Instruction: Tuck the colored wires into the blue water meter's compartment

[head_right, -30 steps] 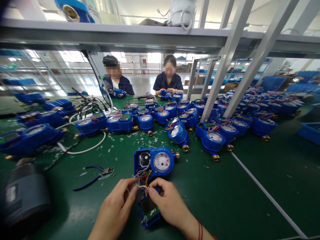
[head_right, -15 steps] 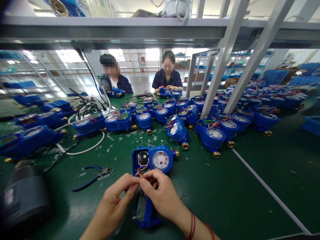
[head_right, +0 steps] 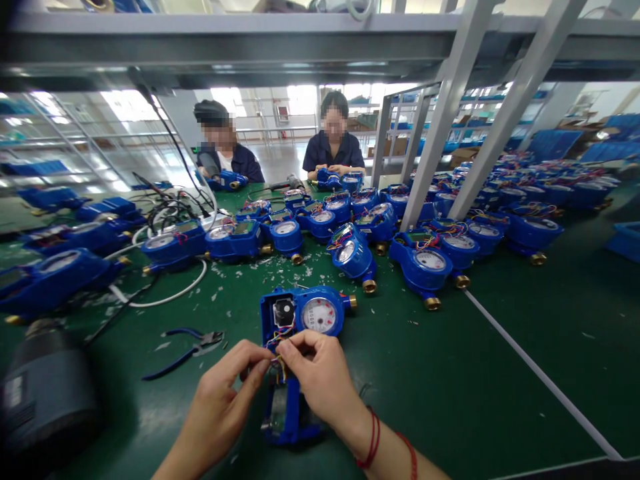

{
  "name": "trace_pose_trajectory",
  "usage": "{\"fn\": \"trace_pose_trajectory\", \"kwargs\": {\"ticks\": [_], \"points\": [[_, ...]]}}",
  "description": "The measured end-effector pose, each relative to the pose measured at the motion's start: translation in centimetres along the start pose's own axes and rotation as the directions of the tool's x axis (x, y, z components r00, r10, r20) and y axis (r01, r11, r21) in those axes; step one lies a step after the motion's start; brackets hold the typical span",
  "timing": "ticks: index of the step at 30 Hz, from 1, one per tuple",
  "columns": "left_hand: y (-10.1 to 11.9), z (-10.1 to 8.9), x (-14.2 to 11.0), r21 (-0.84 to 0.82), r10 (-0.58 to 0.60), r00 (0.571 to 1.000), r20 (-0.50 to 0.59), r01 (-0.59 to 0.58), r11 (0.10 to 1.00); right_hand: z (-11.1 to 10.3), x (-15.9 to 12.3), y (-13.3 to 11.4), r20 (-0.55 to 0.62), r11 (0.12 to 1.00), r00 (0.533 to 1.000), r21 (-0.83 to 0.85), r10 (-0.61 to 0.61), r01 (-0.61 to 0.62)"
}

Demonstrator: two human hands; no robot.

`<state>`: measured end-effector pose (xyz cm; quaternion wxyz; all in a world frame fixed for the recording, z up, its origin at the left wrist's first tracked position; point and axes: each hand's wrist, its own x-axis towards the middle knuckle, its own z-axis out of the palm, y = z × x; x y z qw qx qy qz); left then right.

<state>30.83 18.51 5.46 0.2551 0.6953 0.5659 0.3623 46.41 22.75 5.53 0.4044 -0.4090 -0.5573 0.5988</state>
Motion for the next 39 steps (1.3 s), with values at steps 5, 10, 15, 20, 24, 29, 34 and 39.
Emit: {"fn": "trace_pose_trajectory", "kwargs": {"ticks": [5, 10, 15, 20, 24, 29, 34, 39], "points": [[-0.5, 0.0, 0.0, 0.004, -0.019, 1.000, 0.012, 0.019, 1.000, -0.2, 0.3, 0.0, -0.054, 0.999, 0.998, -0.030, -0.010, 0.009], [-1.7, -0.3, -0.2, 0.001, -0.035, 0.999, 0.018, 0.035, 0.999, -0.7, 0.1, -0.2, -0.056, 0.999, 0.998, -0.048, 0.009, -0.011], [-2.2, -0.6, -0.4, -0.015, -0.044, 0.999, 0.021, 0.044, 0.999, -1.0, 0.1, -0.2, -0.067, 0.999, 0.997, -0.034, 0.022, -0.025], [-2.4, -0.7, -0.8, -0.011, -0.051, 0.998, 0.039, 0.051, 0.999, -1.0, 0.3, 0.1, -0.090, 0.999, 0.995, 0.035, 0.041, -0.038], [-1.9, -0.8, -0.8, 0.058, 0.019, 0.999, -0.048, -0.016, 0.998, -0.9, 0.4, 0.0, -0.099, 0.996, 0.993, 0.073, 0.060, -0.052], [0.2, -0.1, 0.5, 0.139, 0.115, 0.992, -0.056, -0.106, 0.985, -0.8, 0.6, -0.3, -0.082, 0.993, 0.995, 0.112, 0.048, -0.039], [1.1, 0.6, 1.7, 0.115, 0.054, 0.998, 0.013, -0.055, 0.992, -0.7, 0.7, -0.4, -0.093, 0.993, 0.994, 0.111, 0.057, -0.046], [0.7, 0.9, 1.9, 0.056, 0.014, 1.000, 0.009, -0.014, 0.998, -0.8, 0.6, -0.1, -0.094, 0.999, 0.995, 0.026, 0.032, -0.030]]}}
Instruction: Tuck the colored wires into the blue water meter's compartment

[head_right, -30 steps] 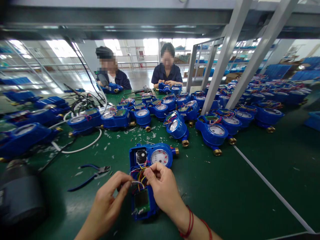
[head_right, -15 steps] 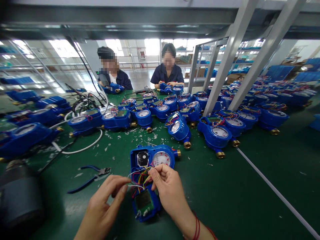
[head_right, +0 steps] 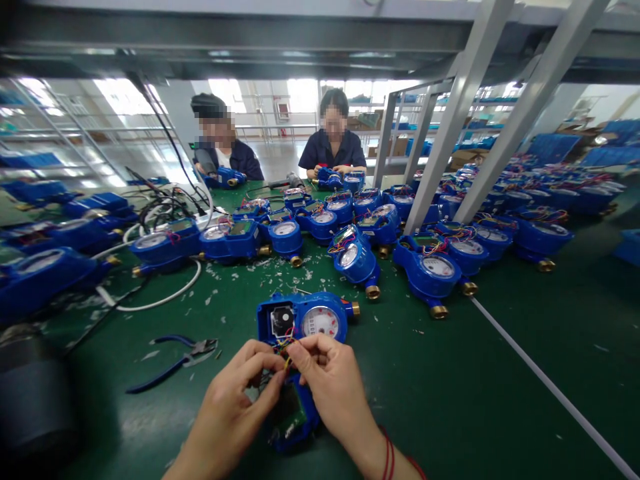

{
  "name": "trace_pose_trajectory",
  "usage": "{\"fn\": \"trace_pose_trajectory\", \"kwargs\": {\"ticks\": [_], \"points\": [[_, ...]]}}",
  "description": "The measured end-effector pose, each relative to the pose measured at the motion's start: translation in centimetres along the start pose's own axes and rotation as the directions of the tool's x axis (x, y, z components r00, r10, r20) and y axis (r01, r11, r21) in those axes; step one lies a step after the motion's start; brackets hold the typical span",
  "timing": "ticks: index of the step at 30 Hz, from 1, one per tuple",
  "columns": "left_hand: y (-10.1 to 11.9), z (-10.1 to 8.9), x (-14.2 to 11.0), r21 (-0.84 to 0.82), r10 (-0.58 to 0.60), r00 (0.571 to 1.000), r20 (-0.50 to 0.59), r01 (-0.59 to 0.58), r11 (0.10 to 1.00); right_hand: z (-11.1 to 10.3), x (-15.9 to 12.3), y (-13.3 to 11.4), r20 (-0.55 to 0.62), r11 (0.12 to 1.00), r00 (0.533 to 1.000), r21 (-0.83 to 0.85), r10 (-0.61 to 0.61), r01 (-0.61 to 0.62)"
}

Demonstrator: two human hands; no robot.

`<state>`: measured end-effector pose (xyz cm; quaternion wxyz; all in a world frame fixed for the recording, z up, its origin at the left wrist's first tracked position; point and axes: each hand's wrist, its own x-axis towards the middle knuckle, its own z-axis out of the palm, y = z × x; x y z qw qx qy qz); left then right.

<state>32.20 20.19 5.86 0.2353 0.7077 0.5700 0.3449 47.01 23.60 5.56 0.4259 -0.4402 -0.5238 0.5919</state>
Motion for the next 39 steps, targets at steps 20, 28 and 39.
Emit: {"fn": "trace_pose_trajectory", "kwargs": {"ticks": [20, 28, 39], "points": [[-1.0, -0.4, -0.6, -0.145, -0.014, 0.997, 0.079, 0.026, 0.989, -0.2, -0.1, 0.3, 0.083, 0.996, 0.992, -0.012, 0.093, -0.092], [-1.2, -0.2, -0.6, -0.085, 0.013, 1.000, 0.024, -0.011, 0.996, 0.2, -0.6, 1.3, -0.111, 0.940, 0.988, -0.333, -0.112, 0.069], [-1.4, 0.2, -0.7, -0.171, -0.101, 0.995, -0.021, 0.096, 0.981, -0.2, -1.5, 1.5, 0.273, 0.324, 0.713, -0.748, -0.646, 0.579]]}}
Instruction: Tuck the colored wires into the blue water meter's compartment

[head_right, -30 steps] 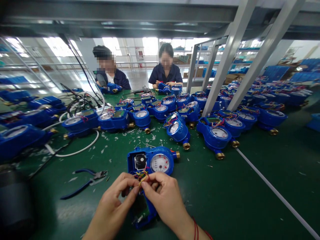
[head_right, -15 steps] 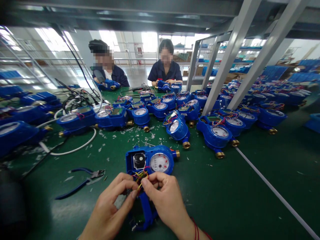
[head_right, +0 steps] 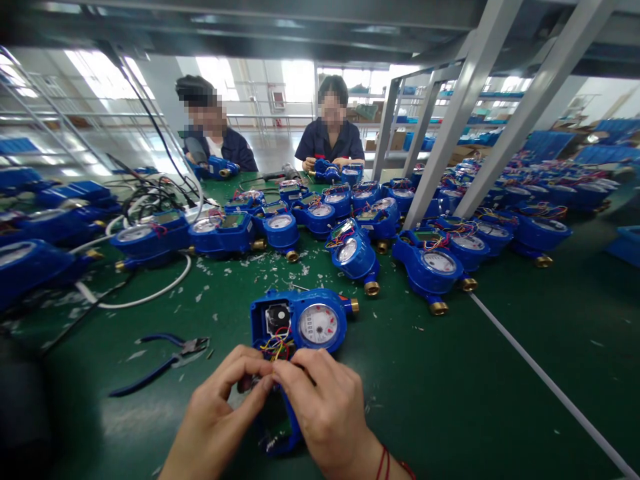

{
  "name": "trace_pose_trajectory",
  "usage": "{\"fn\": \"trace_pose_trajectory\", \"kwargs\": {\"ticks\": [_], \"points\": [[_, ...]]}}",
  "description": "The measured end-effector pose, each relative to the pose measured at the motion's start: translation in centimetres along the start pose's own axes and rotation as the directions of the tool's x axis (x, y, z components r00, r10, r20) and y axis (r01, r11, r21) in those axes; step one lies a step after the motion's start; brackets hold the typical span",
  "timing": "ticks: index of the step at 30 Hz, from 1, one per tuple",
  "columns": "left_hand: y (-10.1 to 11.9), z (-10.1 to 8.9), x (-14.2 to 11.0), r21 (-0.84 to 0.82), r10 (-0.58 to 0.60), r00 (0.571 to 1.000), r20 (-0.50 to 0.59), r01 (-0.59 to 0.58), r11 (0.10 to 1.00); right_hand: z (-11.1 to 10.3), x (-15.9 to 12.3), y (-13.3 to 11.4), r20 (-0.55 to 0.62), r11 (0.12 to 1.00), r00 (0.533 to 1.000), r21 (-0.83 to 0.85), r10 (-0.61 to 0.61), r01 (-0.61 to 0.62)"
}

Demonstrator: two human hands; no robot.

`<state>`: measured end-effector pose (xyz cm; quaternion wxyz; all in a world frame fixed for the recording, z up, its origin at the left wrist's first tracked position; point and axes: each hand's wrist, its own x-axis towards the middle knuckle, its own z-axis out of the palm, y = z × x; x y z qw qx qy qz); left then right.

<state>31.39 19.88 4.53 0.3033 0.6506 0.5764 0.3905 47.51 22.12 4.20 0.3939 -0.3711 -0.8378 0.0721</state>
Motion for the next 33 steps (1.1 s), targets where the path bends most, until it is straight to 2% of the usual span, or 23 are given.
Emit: {"fn": "trace_pose_trajectory", "kwargs": {"ticks": [10, 15, 18, 24, 27, 30, 33], "points": [[0.1, 0.1, -0.1, 0.075, 0.116, 0.993, -0.035, -0.113, 0.991, -0.1, 0.0, 0.4, 0.044, 0.999, 0.999, 0.039, -0.022, 0.021], [0.0, 0.3, -0.3, 0.104, 0.168, 0.984, -0.061, -0.161, 0.981, 0.1, -0.1, 0.5, 0.026, 0.995, 0.996, 0.037, -0.090, 0.089], [-0.1, 0.3, -0.3, 0.127, 0.191, 0.979, -0.066, -0.181, 0.975, 0.1, -0.1, 0.5, 0.053, 0.992, 0.991, 0.033, -0.126, 0.124], [-0.1, 0.2, -0.2, 0.130, 0.168, 0.984, -0.058, -0.159, 0.979, -0.2, 0.4, 0.4, 0.048, 0.984, 0.983, -0.006, -0.175, 0.176], [0.0, 0.2, -0.2, 0.113, 0.153, 0.987, -0.038, -0.148, 0.982, -0.2, 0.6, 0.3, 0.037, 0.987, 0.987, 0.000, -0.159, 0.159], [0.1, 0.1, -0.2, 0.093, 0.139, 0.990, -0.023, -0.137, 0.986, -0.1, 0.8, 0.4, 0.029, 0.991, 0.993, 0.073, -0.114, 0.112], [0.1, -0.1, -0.2, 0.057, 0.068, 0.998, -0.006, -0.068, 0.996, -0.2, 0.9, 0.8, 0.065, 0.981, 0.995, 0.182, -0.078, 0.065]]}}
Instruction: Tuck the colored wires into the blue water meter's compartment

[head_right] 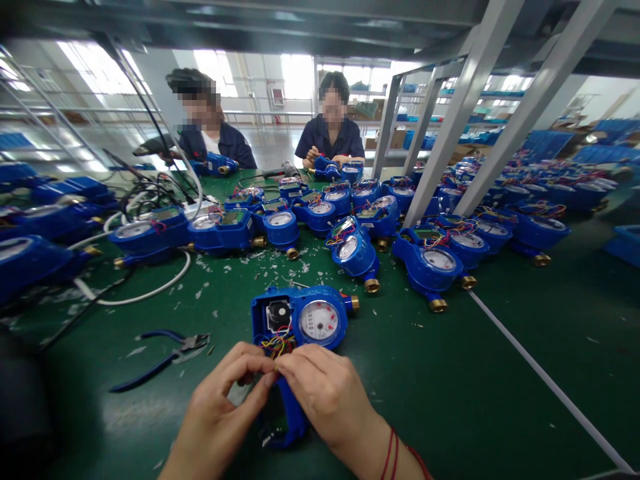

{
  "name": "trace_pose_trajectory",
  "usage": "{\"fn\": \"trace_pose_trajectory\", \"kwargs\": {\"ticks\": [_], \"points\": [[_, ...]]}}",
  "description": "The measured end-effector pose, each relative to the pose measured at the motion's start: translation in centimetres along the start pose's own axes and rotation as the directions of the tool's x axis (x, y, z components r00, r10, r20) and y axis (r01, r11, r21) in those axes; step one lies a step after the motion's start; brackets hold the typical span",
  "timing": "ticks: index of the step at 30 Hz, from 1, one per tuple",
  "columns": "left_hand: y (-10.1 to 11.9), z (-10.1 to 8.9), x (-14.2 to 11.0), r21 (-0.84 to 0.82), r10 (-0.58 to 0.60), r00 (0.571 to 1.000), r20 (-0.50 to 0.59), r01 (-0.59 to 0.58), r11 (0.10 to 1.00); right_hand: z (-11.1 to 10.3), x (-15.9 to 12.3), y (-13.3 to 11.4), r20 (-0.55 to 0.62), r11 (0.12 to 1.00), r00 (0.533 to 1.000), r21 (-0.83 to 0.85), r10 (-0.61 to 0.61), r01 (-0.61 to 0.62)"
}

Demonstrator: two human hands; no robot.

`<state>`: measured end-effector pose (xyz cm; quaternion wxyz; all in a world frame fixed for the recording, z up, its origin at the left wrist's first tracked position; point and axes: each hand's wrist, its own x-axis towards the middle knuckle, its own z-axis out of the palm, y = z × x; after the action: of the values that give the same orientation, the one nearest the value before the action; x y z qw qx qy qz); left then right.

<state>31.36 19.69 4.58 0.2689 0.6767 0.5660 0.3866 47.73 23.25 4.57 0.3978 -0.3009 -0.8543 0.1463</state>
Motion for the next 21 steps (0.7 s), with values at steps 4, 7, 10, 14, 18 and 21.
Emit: {"fn": "trace_pose_trajectory", "kwargs": {"ticks": [4, 7, 10, 14, 18, 21], "points": [[-0.01, -0.06, 0.06, -0.032, -0.019, 1.000, 0.014, 0.019, 0.999, -0.25, 0.06, 0.31, 0.022, 0.999, 0.999, 0.023, 0.023, -0.024], [0.03, -0.05, 0.07, -0.022, 0.026, 1.000, -0.003, -0.026, 0.999, -0.25, 0.08, 0.31, 0.015, 1.000, 1.000, 0.002, 0.000, 0.000], [0.04, -0.03, -0.02, -0.002, 0.068, 0.998, -0.012, -0.068, 0.998, -0.18, 0.10, 0.29, 0.017, 0.999, 0.999, -0.030, -0.032, 0.032], [0.01, -0.02, -0.19, 0.013, 0.098, 0.995, -0.017, -0.097, 0.995, -0.14, 0.06, 0.37, 0.062, 0.996, 0.996, -0.060, -0.060, 0.064], [0.01, -0.08, -0.27, 0.019, 0.096, 0.995, -0.020, -0.095, 0.995, -0.03, 0.06, 0.38, 0.086, 0.997, 0.994, -0.042, -0.062, 0.065], [0.02, -0.11, -0.30, 0.014, 0.085, 0.996, -0.013, -0.085, 0.996, 0.09, 0.19, 0.36, 0.079, 0.999, 0.996, -0.011, -0.047, 0.048]]}}
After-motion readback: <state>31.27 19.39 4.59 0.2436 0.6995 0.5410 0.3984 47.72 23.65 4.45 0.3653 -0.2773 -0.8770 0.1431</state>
